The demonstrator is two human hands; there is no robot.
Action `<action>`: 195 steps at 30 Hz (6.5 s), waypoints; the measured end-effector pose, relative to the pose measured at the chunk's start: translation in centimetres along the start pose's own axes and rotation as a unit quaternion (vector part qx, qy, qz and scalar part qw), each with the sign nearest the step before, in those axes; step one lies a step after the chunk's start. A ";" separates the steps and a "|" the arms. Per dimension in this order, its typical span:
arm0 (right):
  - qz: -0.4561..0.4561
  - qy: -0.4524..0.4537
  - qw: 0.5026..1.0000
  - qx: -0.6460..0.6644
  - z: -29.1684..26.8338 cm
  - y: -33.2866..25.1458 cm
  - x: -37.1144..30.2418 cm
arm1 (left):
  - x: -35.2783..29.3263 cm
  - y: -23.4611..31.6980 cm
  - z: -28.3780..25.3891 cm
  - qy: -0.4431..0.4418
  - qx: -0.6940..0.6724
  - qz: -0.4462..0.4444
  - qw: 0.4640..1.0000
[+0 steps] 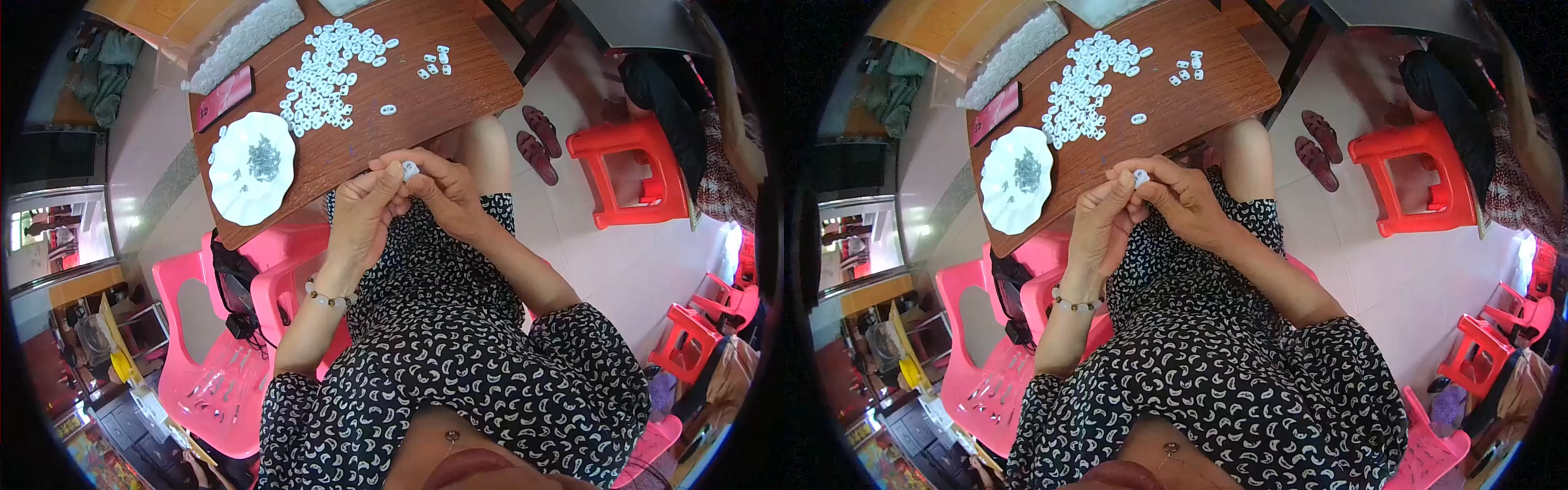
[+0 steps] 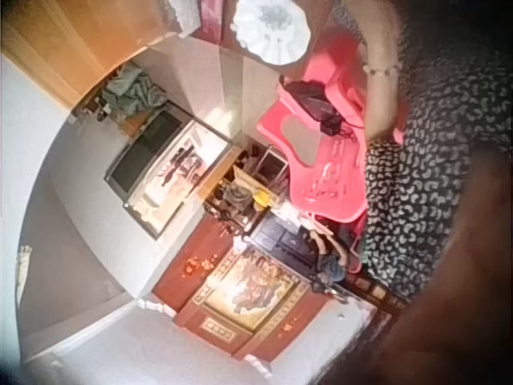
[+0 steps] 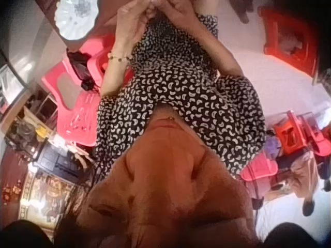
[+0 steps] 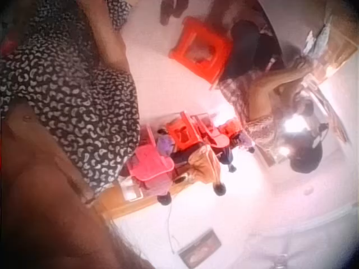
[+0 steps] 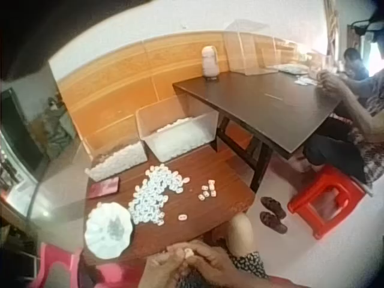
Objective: Assembling small plastic and metal components at a workbench.
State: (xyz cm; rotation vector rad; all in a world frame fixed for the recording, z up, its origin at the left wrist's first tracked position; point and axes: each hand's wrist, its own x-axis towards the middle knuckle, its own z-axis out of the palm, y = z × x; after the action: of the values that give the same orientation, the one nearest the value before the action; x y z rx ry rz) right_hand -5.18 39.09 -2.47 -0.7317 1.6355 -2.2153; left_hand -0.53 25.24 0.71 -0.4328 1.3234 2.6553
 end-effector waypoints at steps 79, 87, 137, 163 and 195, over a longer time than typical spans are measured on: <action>-0.047 -0.100 0.872 -0.477 -0.3 0.8 14.0 | 5.9 0.1 -7.7 0.081 0.295 0.176 0.936; -0.186 -0.302 0.935 -0.031 6.8 -14.7 6.1 | 5.2 1.6 -6.0 0.119 0.312 0.088 0.939; -0.038 -0.098 0.807 -0.582 0.3 3.2 14.7 | 5.7 -0.4 -8.2 0.051 0.336 0.176 0.924; 0.004 -0.032 0.908 -0.419 -2.1 -0.2 9.3 | -0.5 10.2 -17.0 0.284 0.509 0.263 0.769; 0.034 -0.004 0.957 -0.288 1.6 0.6 6.3 | 1.5 11.0 -21.1 0.224 0.431 0.197 0.852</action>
State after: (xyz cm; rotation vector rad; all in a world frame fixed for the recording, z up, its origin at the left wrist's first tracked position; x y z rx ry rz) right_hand -9.61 34.39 -1.28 -0.7968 2.2927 -1.6816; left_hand -0.73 1.77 -3.48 -0.7065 2.7855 1.8958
